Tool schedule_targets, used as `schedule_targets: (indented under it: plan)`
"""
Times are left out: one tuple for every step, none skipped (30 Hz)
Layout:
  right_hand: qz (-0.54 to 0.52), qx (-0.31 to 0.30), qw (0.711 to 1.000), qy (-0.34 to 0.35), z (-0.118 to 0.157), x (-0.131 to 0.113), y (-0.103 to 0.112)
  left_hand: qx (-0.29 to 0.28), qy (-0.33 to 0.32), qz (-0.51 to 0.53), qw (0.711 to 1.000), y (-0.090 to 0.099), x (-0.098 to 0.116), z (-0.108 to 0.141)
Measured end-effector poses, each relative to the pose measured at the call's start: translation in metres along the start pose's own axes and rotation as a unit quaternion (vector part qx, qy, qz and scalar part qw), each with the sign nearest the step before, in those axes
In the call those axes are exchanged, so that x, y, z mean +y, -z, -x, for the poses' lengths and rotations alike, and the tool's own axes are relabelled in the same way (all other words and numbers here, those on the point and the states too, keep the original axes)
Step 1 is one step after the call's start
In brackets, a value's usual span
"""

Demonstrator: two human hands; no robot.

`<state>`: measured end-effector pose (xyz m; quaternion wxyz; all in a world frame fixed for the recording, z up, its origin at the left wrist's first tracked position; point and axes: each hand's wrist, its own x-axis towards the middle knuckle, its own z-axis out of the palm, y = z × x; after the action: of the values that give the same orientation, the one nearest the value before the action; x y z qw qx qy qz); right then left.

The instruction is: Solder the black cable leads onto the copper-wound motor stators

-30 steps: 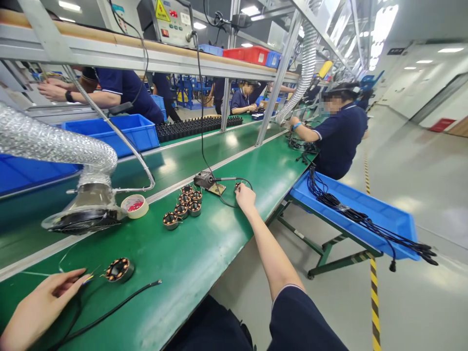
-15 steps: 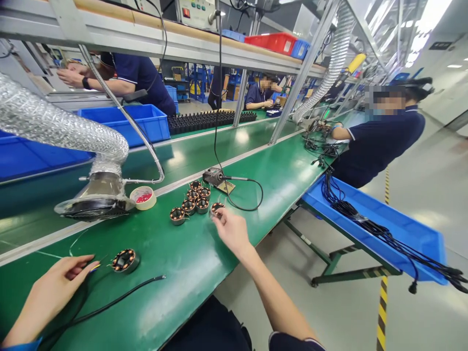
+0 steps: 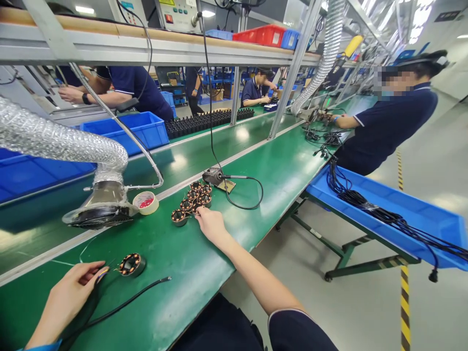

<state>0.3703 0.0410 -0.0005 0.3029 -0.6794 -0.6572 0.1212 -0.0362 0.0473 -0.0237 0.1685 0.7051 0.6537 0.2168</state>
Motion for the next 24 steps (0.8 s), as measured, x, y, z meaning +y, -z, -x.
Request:
schedule_targets:
  plan:
    - [-0.017,0.009,1.0,-0.004,0.0,0.001,0.0,-0.002,-0.005,0.001,1.0,0.0,0.002,0.0]
    - [-0.037,0.019,0.999,-0.008,0.001,0.002,0.001,-0.003,-0.008,0.0,1.0,0.001,0.004,0.0]
    - [-0.06,0.032,0.998,-0.014,0.002,0.003,0.003,-0.005,-0.01,-0.002,1.0,0.001,0.006,0.0]
    - [-0.085,0.047,0.995,-0.022,0.003,0.005,0.006,-0.007,-0.012,-0.006,1.0,0.002,0.008,-0.001]
    - [-0.112,0.066,0.991,-0.033,0.002,0.007,0.009,-0.01,-0.014,-0.01,1.0,0.002,0.009,-0.001]
    - [-0.141,0.087,0.985,-0.046,0.0,0.01,0.014,-0.015,-0.016,-0.014,1.0,0.002,0.01,-0.001]
    - [-0.173,0.109,0.977,-0.062,-0.003,0.014,0.019,-0.02,-0.019,-0.018,0.999,0.002,0.01,-0.002]
    - [-0.208,0.131,0.966,-0.081,-0.009,0.02,0.025,-0.025,-0.022,-0.022,0.999,0.001,0.009,-0.002]
    - [-0.243,0.152,0.952,-0.102,-0.016,0.026,0.032,-0.03,-0.025,-0.026,0.999,0.001,0.008,-0.003]
    - [-0.28,0.172,0.936,-0.124,-0.025,0.033,0.039,-0.033,-0.028,-0.028,0.999,0.0,0.006,-0.003]
    - [-0.316,0.189,0.918,-0.146,-0.035,0.04,0.046,-0.036,-0.031,-0.028,0.998,0.0,0.004,-0.004]
    - [-0.349,0.204,0.899,-0.167,-0.046,0.047,0.053,-0.038,-0.034,-0.027,0.998,-0.001,0.001,-0.005]
    - [-0.378,0.217,0.881,-0.186,-0.056,0.055,0.059,-0.041,-0.037,-0.024,0.998,-0.001,-0.001,-0.006]
    - [-0.403,0.227,0.863,-0.204,-0.066,0.062,0.065,-0.042,-0.038,-0.017,0.998,0.0,-0.002,-0.007]
    - [-0.424,0.234,0.847,-0.219,-0.074,0.068,0.07,-0.041,-0.037,-0.007,0.998,0.001,-0.002,-0.009]
    - [-0.441,0.238,0.834,-0.232,-0.082,0.074,0.074,-0.037,-0.034,0.005,0.999,0.003,0.0,-0.009]
    - [-0.454,0.238,0.824,-0.243,-0.088,0.079,0.077,-0.03,-0.032,0.017,0.999,0.006,0.003,-0.01]
    - [-0.463,0.233,0.818,-0.25,-0.093,0.083,0.079,-0.021,-0.032,0.028,0.999,0.009,0.007,-0.01]
    - [-0.47,0.225,0.815,-0.254,-0.097,0.087,0.08,-0.011,-0.033,0.037,0.999,0.013,0.012,-0.009]
    - [-0.474,0.215,0.816,-0.253,-0.101,0.091,0.08,-0.002,-0.04,0.044,0.998,0.016,0.018,-0.009]
    - [-0.474,0.202,0.82,-0.248,-0.105,0.095,0.079,0.005,-0.049,0.048,0.998,0.019,0.023,-0.008]
    - [-0.472,0.188,0.828,-0.237,-0.11,0.098,0.078,0.005,-0.059,0.047,0.997,0.022,0.027,-0.008]
    - [-0.467,0.177,0.838,-0.22,-0.114,0.101,0.076,0.005,-0.067,0.048,0.997,0.024,0.03,-0.008]
    - [-0.458,0.171,0.85,-0.196,-0.12,0.104,0.073,0.005,-0.068,0.044,0.997,0.026,0.032,-0.009]
